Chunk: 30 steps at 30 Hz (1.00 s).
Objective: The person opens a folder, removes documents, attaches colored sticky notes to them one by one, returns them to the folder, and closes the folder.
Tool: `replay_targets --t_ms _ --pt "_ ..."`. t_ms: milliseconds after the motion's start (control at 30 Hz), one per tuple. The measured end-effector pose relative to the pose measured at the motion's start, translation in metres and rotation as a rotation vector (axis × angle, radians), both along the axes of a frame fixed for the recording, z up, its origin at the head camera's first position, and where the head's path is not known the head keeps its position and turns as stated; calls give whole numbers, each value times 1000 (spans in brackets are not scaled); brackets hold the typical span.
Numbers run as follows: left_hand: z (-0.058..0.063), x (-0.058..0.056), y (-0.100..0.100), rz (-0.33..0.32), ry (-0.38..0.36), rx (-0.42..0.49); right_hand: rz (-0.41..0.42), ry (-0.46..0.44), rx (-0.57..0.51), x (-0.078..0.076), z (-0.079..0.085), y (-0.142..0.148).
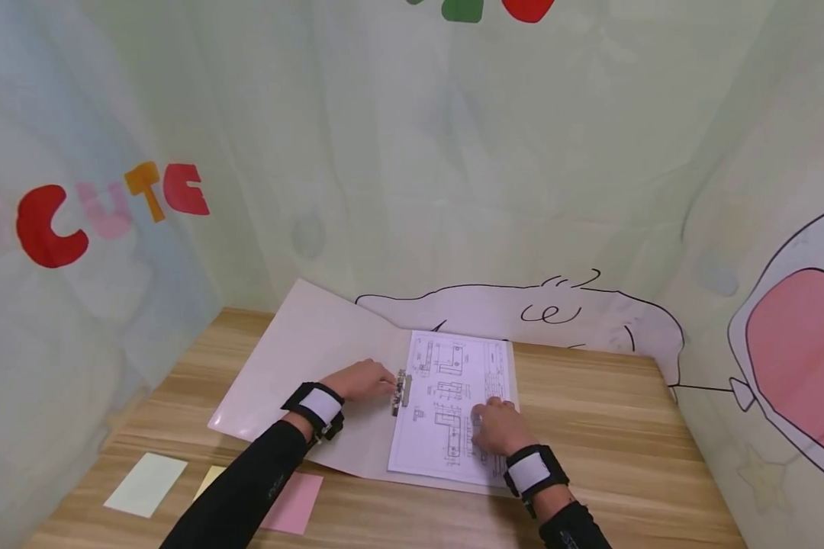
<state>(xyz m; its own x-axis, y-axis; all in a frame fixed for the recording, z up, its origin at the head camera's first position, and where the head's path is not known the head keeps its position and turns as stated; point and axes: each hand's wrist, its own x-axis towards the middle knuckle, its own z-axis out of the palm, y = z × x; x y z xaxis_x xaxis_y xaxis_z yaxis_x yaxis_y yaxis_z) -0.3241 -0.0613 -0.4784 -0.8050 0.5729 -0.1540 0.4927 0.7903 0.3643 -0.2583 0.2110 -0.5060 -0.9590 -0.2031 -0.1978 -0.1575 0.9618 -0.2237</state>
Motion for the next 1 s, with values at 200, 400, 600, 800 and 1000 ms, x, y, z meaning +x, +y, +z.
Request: replay_targets --t_ms 200,400,600,800,1000 --pt "-2 -2 5 47 -35 99 11 5 2 2 -2 0" --pt "-2 -6 13 118 5 163 12 10 4 2 -5 2" --pt "-3 -13 19 181 139 220 8 17 -2 -1 -4 3" --pt "-6 -16 26 216 280 217 15 30 -8 -2 -5 3" --pt "-12 -21 33 284 320 247 9 18 -12 -2 -4 3"
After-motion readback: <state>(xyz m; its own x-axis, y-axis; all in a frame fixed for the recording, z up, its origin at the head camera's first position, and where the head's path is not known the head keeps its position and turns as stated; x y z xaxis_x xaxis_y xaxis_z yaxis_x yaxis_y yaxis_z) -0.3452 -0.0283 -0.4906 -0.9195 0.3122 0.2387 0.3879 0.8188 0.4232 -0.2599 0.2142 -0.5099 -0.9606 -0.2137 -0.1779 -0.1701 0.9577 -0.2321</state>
